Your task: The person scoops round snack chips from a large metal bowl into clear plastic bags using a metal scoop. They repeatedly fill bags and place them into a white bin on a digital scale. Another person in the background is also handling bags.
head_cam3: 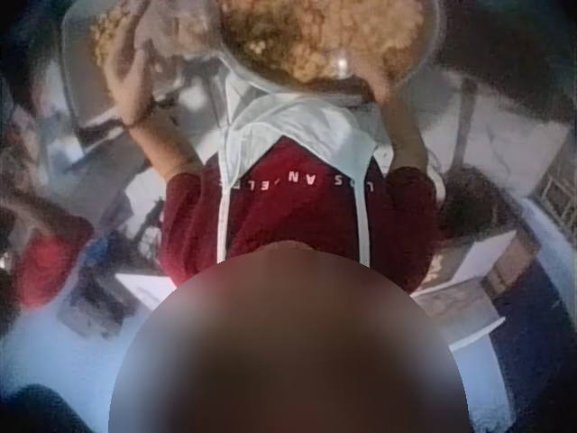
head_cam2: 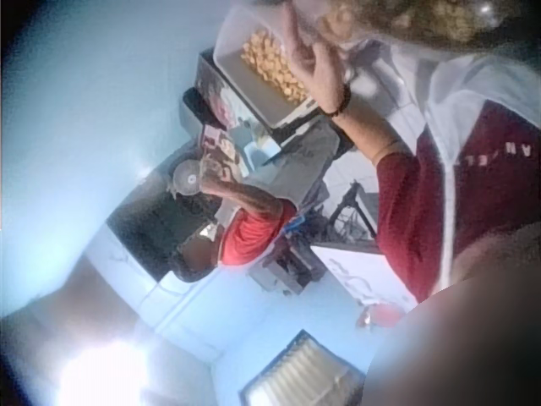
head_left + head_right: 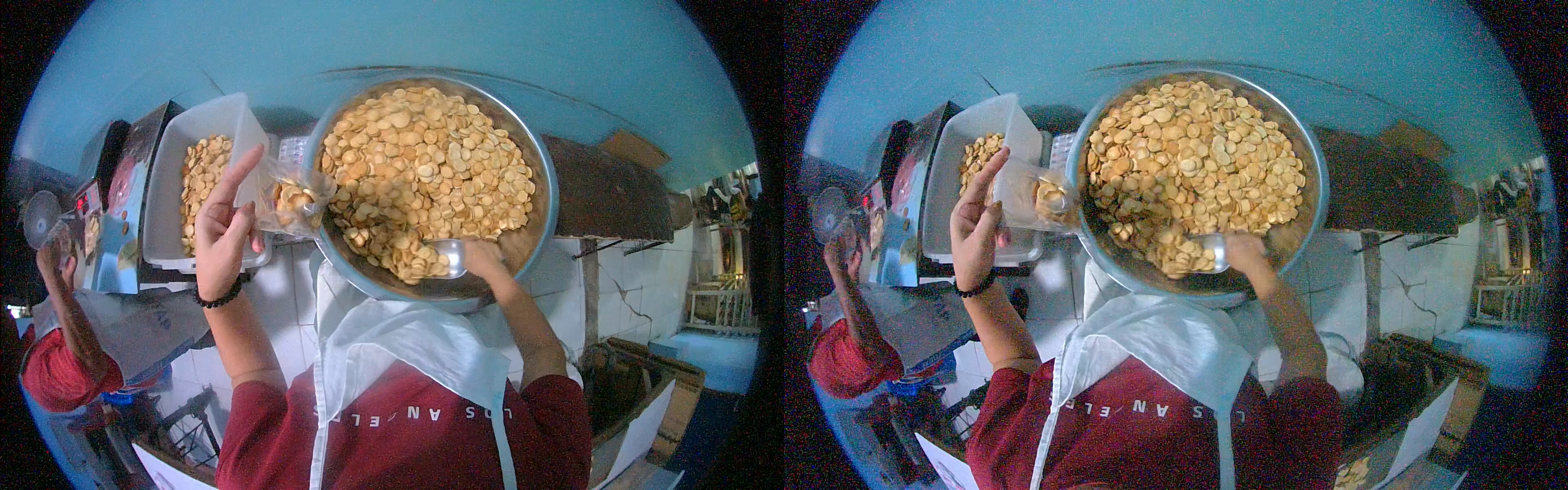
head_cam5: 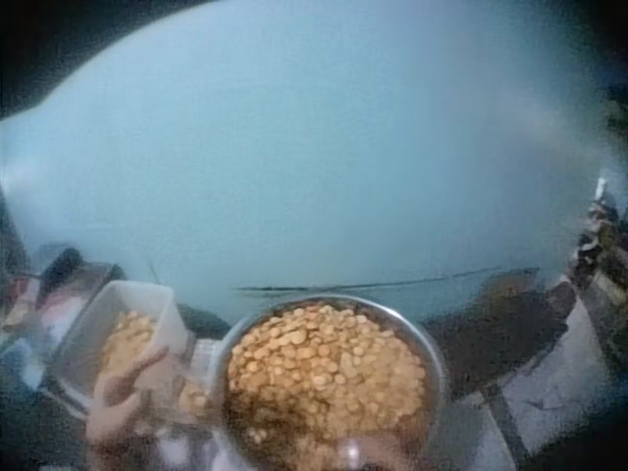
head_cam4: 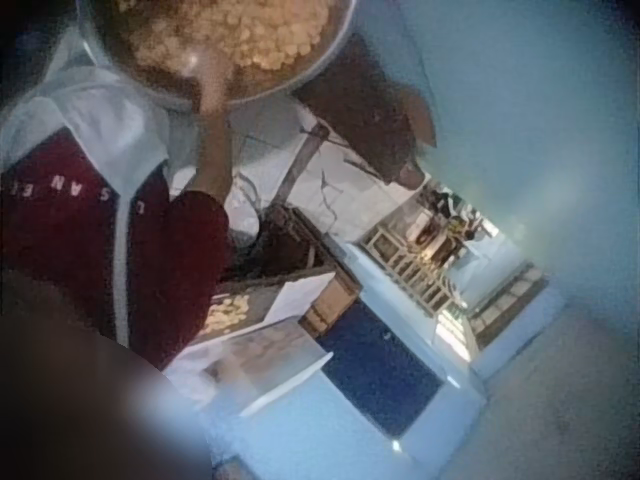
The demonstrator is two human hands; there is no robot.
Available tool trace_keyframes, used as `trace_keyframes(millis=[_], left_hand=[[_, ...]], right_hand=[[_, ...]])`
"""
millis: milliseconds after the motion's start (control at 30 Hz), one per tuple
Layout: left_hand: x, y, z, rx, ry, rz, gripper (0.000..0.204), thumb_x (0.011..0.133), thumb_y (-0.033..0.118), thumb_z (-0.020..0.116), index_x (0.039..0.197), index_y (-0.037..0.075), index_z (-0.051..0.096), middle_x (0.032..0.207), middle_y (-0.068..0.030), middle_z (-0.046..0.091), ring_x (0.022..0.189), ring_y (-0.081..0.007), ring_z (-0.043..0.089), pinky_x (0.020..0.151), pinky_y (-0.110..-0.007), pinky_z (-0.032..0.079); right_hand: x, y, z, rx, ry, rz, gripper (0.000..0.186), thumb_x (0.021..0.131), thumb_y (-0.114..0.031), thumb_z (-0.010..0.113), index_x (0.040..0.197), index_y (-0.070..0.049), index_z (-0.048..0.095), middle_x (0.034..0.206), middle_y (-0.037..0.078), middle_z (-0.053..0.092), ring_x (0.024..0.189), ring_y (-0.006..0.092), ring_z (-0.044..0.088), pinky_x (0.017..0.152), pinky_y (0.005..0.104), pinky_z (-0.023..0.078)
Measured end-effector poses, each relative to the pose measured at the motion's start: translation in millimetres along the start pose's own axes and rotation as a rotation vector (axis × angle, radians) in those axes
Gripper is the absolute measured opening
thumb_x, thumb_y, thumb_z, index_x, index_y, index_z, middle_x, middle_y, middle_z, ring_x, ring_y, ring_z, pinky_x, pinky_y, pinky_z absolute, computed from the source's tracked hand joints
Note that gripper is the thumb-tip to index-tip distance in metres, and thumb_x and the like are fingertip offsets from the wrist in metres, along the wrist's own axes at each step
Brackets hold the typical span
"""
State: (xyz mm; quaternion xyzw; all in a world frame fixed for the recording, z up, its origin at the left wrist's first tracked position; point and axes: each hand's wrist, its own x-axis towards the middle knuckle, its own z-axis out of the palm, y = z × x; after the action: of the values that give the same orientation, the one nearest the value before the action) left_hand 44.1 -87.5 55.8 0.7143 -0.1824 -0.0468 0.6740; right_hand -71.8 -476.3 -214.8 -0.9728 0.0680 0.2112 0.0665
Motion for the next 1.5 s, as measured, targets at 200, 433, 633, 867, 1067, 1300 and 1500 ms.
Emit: trace_keyframes(millis=[200, 433, 633, 867, 1067, 1300, 1500], left_hand=[[-2, 5, -2, -0.006, 0.019, -0.016, 0.055, 0.079, -0.008, 0.038, 0.134, -0.006, 0.043, 0.143, -0.0162, 0.042, 0.056, -0.0001, 0.053, 0.049, -0.015, 0.047], [-3, 3, -3, -0.057, -0.037, 0.002, 0.055, 0.08, -0.008, 0.039, 0.135, -0.006, 0.043, 0.141, -0.0144, 0.045, 0.057, -0.0006, 0.054, 0.05, -0.015, 0.047], [13, -40, -1, 0.24, -0.249, -0.167, 0.062, 0.075, -0.01, 0.041, 0.135, 0.001, 0.047, 0.142, -0.0126, 0.045, 0.058, -0.0069, 0.058, 0.051, -0.019, 0.05], [11, -74, 32, 0.414, -0.378, -0.26, 0.064, 0.073, -0.01, 0.044, 0.137, -0.004, 0.04, 0.128, -0.0241, 0.053, 0.056, -0.0156, 0.064, 0.053, -0.028, 0.055], [8, -74, 63, 0.49, -0.361, -0.128, 0.064, 0.074, -0.006, 0.053, 0.136, -0.007, 0.036, 0.127, -0.0286, 0.051, 0.086, -0.0273, 0.066, 0.064, -0.033, 0.057], [12, -75, 52, 0.375, -0.267, -0.151, 0.061, 0.077, -0.006, 0.046, 0.138, 0.0, 0.041, 0.099, -0.0135, 0.065, 0.054, -0.012, 0.061, 0.052, -0.027, 0.052], [20, -31, -34, 0.139, 0.151, 0.061, 0.054, 0.079, -0.006, 0.045, 0.132, -0.002, 0.049, 0.129, -0.0105, 0.056, 0.064, -0.0058, 0.056, 0.054, -0.02, 0.049]], right_hand=[[12, -52, 17, 0.612, 0.009, -0.091, 0.038, 0.085, -0.025, 0.051, 0.119, -0.007, 0.056, 0.116, 0.025, 0.059, 0.106, 0.0368, 0.059, 0.089, 0.0472, 0.046], [49, -52, 22, 0.922, 0.321, -0.229, 0.037, 0.088, -0.014, 0.052, 0.122, 0.0, 0.052, 0.112, 0.02, 0.062, 0.101, 0.0293, 0.062, 0.087, 0.0396, 0.048], [15, -29, -100, 0.62, 0.411, -0.177, 0.031, 0.092, -0.024, 0.049, 0.117, -0.004, 0.05, 0.094, 0.027, 0.061, 0.089, 0.0445, 0.06, 0.076, 0.0497, 0.048], [-49, -57, -261, 0.241, 0.396, -0.196, 0.027, 0.093, -0.025, 0.045, 0.109, -0.004, 0.054, 0.085, 0.024, 0.064, 0.083, 0.0416, 0.063, 0.074, 0.0507, 0.048], [-65, -114, -303, -0.268, 0.402, -0.276, 0.024, 0.089, -0.017, 0.047, 0.099, -0.001, 0.061, 0.078, 0.018, 0.067, 0.077, 0.0336, 0.068, 0.069, 0.0471, 0.052], [-88, -115, -307, -0.375, 0.625, -0.253, 0.017, 0.087, -0.014, 0.05, 0.097, -0.003, 0.058, 0.073, 0.017, 0.066, 0.072, 0.0289, 0.068, 0.064, 0.0425, 0.052], [-78, -62, -273, -0.305, 0.819, -0.193, 0.015, 0.082, -0.015, 0.055, 0.094, -0.006, 0.056, 0.07, 0.014, 0.065, 0.063, 0.0291, 0.066, 0.057, 0.0423, 0.05]])
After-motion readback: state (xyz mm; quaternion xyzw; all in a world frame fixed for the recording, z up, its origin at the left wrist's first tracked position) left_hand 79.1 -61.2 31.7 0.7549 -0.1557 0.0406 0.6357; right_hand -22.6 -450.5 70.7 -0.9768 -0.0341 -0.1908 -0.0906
